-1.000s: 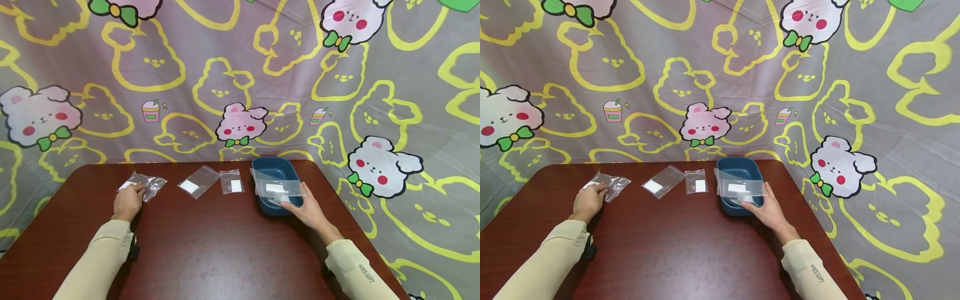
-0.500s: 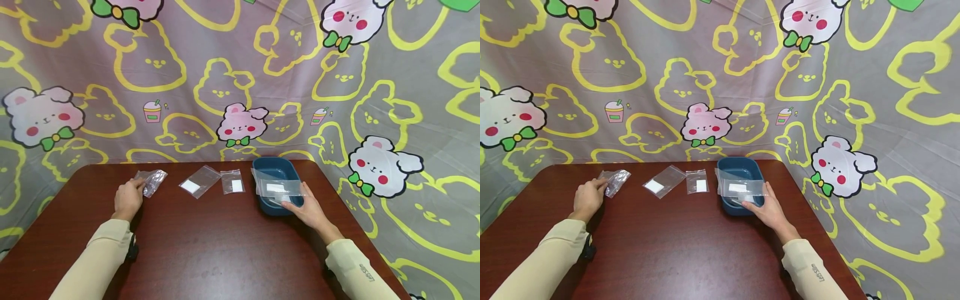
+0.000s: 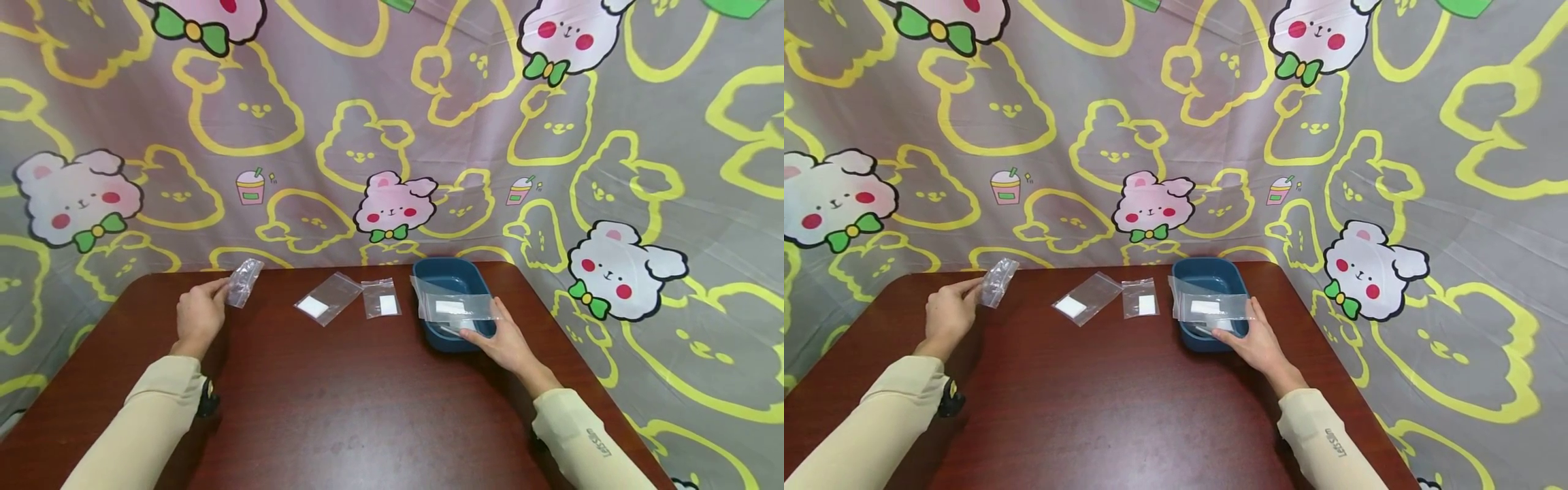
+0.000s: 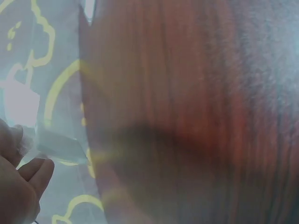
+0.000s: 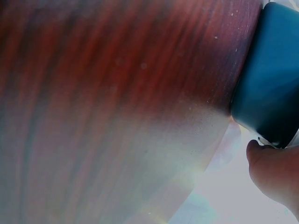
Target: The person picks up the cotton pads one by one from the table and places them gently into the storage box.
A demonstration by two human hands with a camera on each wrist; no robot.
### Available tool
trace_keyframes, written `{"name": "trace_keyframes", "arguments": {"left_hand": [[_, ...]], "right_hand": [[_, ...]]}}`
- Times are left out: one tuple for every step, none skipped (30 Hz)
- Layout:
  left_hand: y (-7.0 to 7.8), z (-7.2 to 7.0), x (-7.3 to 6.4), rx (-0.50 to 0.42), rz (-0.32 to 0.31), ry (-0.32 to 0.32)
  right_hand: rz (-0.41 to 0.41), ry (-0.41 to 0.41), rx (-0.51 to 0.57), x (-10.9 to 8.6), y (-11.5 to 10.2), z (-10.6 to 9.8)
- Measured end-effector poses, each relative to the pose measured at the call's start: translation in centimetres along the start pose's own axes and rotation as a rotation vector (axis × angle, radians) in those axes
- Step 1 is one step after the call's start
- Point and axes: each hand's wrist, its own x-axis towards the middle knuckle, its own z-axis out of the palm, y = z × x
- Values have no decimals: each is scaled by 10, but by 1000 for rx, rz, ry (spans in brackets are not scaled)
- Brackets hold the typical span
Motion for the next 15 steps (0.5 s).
{"name": "trace_keyframes", "arguments": {"left_hand": [[1, -3, 0, -5, -3, 4], [3, -5, 1, -12, -4, 11], [3, -8, 1, -18, -6, 16], [4, -10, 1, -22, -9, 24], [5, -13, 1, -26, -12, 29], [5, -15, 1, -31, -15, 33], [6, -18, 1, -34, -18, 40], [6, -21, 1, -37, -24, 41], [6, -24, 1, -40, -28, 44], [7, -27, 1, -43, -32, 48], [7, -29, 2, -44, -34, 51], [8, -32, 2, -49, -34, 55], [9, -35, 2, -52, -36, 58], [9, -38, 2, -54, -36, 63], [10, -40, 3, -54, -31, 71]], "right_hand": [[-2, 1, -2, 0, 0, 0], [-2, 0, -4, 0, 0, 0], [-1, 0, -5, -1, 0, 0], [0, -2, -6, -1, 0, 0], [3, -5, -7, -1, 0, 0], [4, -9, -7, -1, 0, -1], [2, -9, -7, -1, 0, -1], [2, -10, -6, 0, 0, -1], [-2, -9, -6, 0, 0, -1], [-5, -8, -7, 0, 0, -2], [-9, -8, -7, 0, 0, -2], [-12, -6, -9, -1, 0, -2], [-14, -4, -9, -1, 0, -3], [-13, -4, -9, -1, 0, -3], [-13, -4, -8, -1, 0, -4]]}}
